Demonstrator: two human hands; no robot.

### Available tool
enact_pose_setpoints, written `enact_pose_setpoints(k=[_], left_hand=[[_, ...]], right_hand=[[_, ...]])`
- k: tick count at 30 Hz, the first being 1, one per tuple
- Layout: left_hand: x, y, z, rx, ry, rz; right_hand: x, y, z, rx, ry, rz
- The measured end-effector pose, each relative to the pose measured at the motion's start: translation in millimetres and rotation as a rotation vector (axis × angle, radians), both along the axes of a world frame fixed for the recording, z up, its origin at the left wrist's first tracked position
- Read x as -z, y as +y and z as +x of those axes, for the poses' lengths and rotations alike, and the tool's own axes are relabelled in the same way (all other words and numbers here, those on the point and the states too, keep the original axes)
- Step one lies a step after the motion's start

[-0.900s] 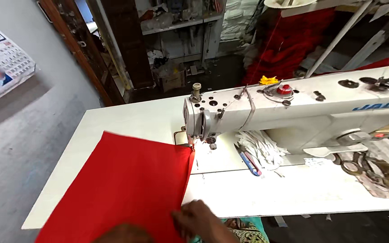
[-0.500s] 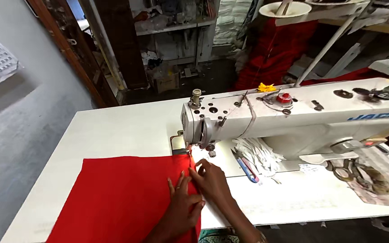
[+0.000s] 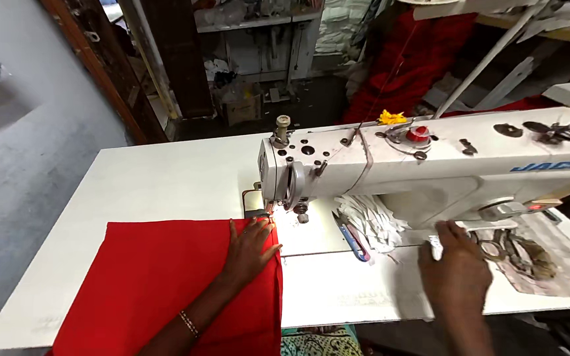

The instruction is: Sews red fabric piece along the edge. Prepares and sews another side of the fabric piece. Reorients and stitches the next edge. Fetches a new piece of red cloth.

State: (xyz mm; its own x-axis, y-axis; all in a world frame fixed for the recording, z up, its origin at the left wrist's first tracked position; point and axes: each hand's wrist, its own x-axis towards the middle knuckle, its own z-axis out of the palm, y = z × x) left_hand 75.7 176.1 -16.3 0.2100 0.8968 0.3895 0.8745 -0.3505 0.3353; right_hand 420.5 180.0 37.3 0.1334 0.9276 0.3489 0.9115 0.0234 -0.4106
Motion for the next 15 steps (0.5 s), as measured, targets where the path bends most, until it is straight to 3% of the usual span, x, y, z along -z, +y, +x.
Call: enact_pose_setpoints(k=[5, 10, 13, 15], left_hand=[[0.3, -2.7, 2.7, -0.012, 0.043, 0.014], [-2.9, -9.6, 3.5, -0.011, 0.05, -0.004], [-4.5, -2.5, 3.9, -0.016, 0.028, -0.013], [-10.6, 0.8, 7.7, -0.063, -0.001, -0.123]], right_hand=[[36.0, 4.8, 26.1, 0.059, -0.093, 0.019], [17.8, -1.4, 20.3, 0.029, -0.054, 0.078], [5.0, -8.8, -7.0, -0.047, 0.021, 0.081], [10.9, -14.4, -57.5, -0.162, 0.089, 0.053]])
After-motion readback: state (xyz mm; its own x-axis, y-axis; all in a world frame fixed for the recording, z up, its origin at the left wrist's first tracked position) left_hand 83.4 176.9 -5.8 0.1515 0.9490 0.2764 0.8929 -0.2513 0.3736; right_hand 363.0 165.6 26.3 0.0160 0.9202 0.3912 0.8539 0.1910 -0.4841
